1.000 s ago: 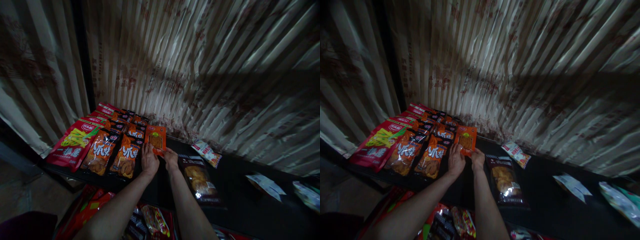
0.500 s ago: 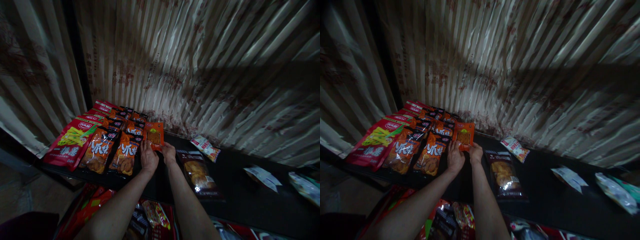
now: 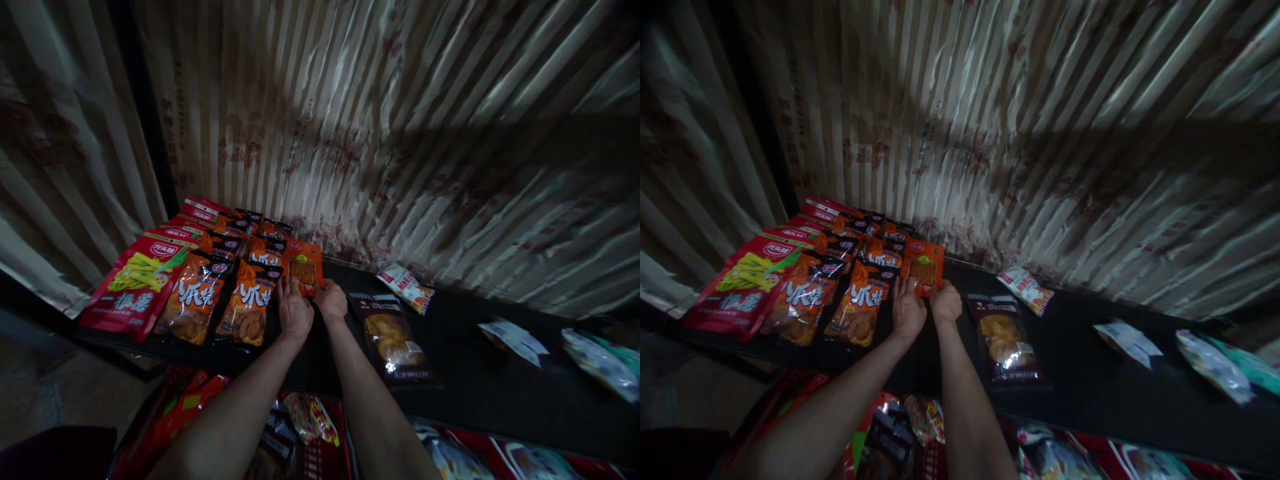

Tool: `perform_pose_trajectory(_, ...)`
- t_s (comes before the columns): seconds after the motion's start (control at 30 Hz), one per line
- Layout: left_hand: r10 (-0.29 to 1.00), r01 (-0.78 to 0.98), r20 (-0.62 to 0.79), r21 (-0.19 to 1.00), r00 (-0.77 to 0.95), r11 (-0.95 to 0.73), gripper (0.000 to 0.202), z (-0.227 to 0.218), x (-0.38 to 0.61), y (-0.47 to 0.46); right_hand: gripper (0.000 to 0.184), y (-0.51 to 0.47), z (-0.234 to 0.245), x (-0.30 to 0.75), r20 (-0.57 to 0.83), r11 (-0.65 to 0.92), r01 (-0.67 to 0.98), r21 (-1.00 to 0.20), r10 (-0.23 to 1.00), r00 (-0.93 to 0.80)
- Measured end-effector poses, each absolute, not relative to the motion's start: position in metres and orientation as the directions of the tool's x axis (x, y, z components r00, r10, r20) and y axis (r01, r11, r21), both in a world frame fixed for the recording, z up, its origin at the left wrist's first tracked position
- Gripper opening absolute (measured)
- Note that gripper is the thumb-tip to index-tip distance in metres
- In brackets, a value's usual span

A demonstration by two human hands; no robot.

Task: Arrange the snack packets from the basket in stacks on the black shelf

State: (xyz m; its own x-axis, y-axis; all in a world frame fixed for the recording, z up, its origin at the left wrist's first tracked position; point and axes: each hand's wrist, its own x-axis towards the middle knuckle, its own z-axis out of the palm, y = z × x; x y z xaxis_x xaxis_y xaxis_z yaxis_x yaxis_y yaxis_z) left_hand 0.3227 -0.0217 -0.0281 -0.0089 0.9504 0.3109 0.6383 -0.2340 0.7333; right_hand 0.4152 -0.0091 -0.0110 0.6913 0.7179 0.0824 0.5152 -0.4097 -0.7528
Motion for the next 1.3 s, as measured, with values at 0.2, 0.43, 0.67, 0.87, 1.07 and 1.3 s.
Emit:
perform_pose_trajectory(0.2,0.941,0.662,0.337,0.707,-0.008,-0.248,0.048,-0.028,0.321,-0.023,0.027,-0.020,0.006,0.401,0.102,-0.577,0.722,-0.382,0.750,0.654)
perform_pose_trajectory(0.43,0.935,0.700,0.356,0.667,0.002,-0.256,0.048,-0.032,0.322,-0.022,0.030,-0.025,0.009,0.399,0.076,-0.588,0.755,-0.290,0.772,0.631)
perform_pose_trajectory(0.67,0.930,0.720,0.367,0.642,0.010,-0.261,0.049,-0.036,0.322,-0.022,0.033,-0.026,0.005,0.402,0.053,-0.581,0.724,-0.371,0.765,0.642)
perform_pose_trajectory(0.87,0.931,0.703,0.365,0.662,-0.001,-0.259,0.050,-0.033,0.322,-0.022,0.037,-0.052,0.000,0.397,0.201,-0.418,0.743,-0.522,0.787,0.584)
perform_pose_trajectory(1.07,0.933,0.664,0.359,0.688,0.036,-0.291,0.047,-0.030,0.316,-0.024,0.036,-0.137,-0.011,0.351,0.441,-0.078,0.665,-0.742,0.691,0.572)
perform_pose_trajectory(1.3,0.928,0.609,0.328,0.705,0.175,-0.364,0.046,-0.035,0.304,-0.041,0.032,-0.224,-0.056,0.306,0.248,-0.154,0.478,-0.865,0.695,0.674)
